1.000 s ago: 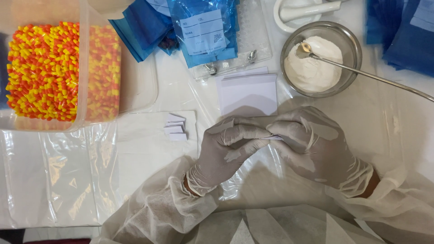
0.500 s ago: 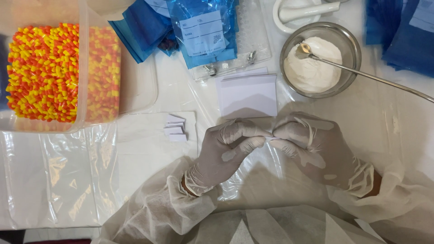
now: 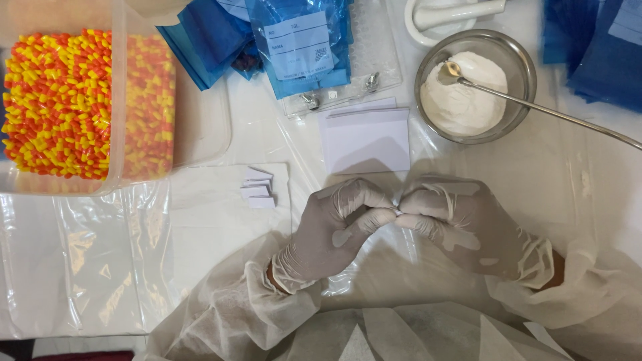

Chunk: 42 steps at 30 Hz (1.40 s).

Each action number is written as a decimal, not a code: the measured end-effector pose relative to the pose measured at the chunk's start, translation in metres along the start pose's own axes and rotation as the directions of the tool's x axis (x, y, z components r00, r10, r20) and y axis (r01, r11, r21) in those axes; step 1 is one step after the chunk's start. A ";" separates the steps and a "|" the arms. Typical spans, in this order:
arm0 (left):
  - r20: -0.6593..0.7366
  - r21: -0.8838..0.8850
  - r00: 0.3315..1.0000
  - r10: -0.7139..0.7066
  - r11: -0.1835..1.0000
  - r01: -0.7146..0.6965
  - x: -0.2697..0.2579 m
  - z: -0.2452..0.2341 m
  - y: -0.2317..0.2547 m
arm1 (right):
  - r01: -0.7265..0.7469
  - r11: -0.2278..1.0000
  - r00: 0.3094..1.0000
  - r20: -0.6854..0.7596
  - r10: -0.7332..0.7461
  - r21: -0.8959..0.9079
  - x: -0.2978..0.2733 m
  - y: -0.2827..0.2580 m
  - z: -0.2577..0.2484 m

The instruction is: Folding small paper packets and filling them with medicinal powder using a spatula in a pharmacy setting.

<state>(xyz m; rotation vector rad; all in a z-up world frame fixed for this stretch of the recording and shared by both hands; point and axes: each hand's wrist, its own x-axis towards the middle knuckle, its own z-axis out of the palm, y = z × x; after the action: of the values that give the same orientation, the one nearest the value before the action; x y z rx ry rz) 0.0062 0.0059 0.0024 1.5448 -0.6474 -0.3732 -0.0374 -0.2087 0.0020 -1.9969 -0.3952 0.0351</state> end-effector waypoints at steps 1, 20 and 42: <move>0.001 -0.001 1.000 0.000 1.000 0.000 0.000 -0.001 0.002 | -0.001 1.000 1.000 -0.001 0.001 0.000 -0.001 0.000 -0.001; -0.075 0.107 0.994 0.082 0.992 -0.074 0.002 0.002 0.007 | -0.002 1.000 1.000 0.000 0.002 0.031 0.001 -0.009 -0.004; -0.023 0.219 0.990 0.136 0.967 -0.128 0.001 -0.002 -0.002 | 0.008 0.995 1.000 -0.028 -0.011 -0.098 -0.003 -0.004 -0.005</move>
<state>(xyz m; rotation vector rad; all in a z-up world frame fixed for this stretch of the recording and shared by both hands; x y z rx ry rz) 0.0090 0.0071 0.0005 1.7008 -0.7766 -0.1759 -0.0404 -0.2123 0.0072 -2.0901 -0.3943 -0.0195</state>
